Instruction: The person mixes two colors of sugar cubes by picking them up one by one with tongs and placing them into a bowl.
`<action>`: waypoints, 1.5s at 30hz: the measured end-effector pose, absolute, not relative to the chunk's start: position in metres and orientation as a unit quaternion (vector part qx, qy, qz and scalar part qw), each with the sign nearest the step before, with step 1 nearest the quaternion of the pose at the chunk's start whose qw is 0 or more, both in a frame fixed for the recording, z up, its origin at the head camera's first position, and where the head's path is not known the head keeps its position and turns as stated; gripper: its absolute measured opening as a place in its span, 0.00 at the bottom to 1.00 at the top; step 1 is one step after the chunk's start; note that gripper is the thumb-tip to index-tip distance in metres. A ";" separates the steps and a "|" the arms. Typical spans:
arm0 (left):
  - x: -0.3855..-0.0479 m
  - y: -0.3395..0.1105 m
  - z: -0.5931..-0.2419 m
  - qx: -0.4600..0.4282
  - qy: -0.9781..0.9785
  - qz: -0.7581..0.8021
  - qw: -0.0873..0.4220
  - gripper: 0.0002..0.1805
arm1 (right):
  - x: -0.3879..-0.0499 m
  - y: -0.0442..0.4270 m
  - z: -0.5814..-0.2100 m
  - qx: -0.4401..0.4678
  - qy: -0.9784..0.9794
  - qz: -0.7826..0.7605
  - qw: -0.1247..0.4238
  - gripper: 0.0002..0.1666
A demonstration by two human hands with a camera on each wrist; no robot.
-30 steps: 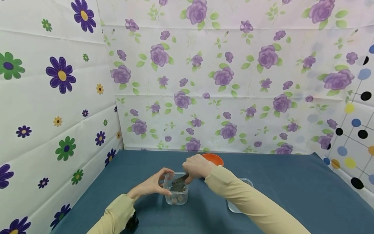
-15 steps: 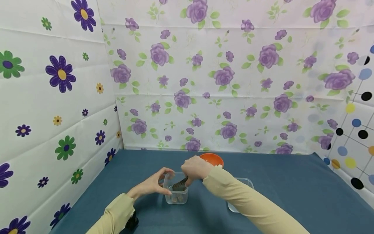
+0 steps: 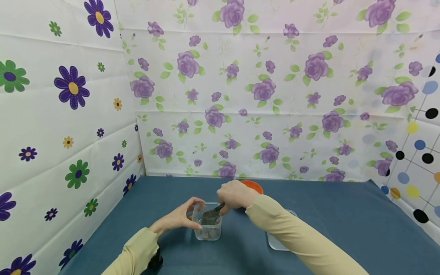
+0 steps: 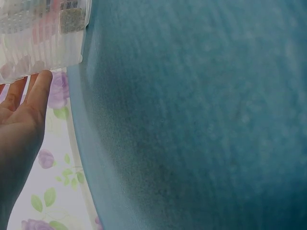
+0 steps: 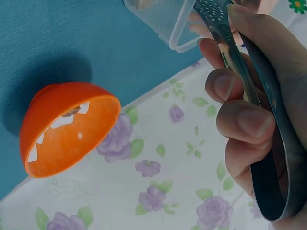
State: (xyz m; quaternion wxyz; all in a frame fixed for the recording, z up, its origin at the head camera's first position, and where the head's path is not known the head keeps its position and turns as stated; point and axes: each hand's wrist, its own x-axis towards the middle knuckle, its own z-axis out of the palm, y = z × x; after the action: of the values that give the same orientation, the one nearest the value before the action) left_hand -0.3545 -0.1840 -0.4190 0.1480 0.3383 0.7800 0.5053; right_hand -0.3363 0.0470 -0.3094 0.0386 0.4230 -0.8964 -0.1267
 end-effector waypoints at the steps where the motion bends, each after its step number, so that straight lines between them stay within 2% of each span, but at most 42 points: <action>1: -0.355 -0.184 -0.419 0.339 0.780 0.505 0.148 0.36 | -0.336 0.050 -0.308 0.429 -0.895 -0.118 0.044 0.22; 5: -0.355 -0.184 -0.420 0.334 0.782 0.505 0.148 0.37 | -0.336 0.061 -0.303 0.438 -0.894 -0.084 0.048 0.19; 12: -0.354 -0.183 -0.420 0.326 0.783 0.509 0.148 0.35 | -0.334 0.080 -0.290 0.439 -0.897 -0.033 0.046 0.19; 19: -0.354 -0.184 -0.421 0.337 0.772 0.517 0.151 0.37 | -0.336 0.108 -0.279 0.419 -0.907 0.039 0.015 0.11; 26: -0.354 -0.184 -0.419 0.334 0.771 0.519 0.156 0.36 | -0.347 0.141 -0.278 0.409 -0.910 0.056 0.039 0.29; 31: -0.353 -0.183 -0.418 0.333 0.769 0.522 0.159 0.36 | -0.355 0.162 -0.277 0.377 -0.923 0.037 0.057 0.29; 36: -0.354 -0.183 -0.419 0.332 0.770 0.520 0.159 0.37 | -0.365 0.178 -0.280 0.333 -0.941 0.012 0.053 0.24; 40: -0.356 -0.183 -0.420 0.332 0.770 0.520 0.163 0.39 | -0.373 0.186 -0.283 0.293 -0.955 0.007 0.034 0.13; 45: -0.356 -0.184 -0.421 0.329 0.775 0.515 0.162 0.39 | -0.380 0.193 -0.286 0.271 -0.962 0.007 0.031 0.11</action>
State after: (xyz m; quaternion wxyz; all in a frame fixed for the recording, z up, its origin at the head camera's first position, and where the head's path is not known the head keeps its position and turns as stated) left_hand -0.3564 -0.1836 -0.4208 0.1615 0.3287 0.7751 0.5148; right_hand -0.3795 0.1932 -0.2864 0.0314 0.2707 -0.9621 0.0068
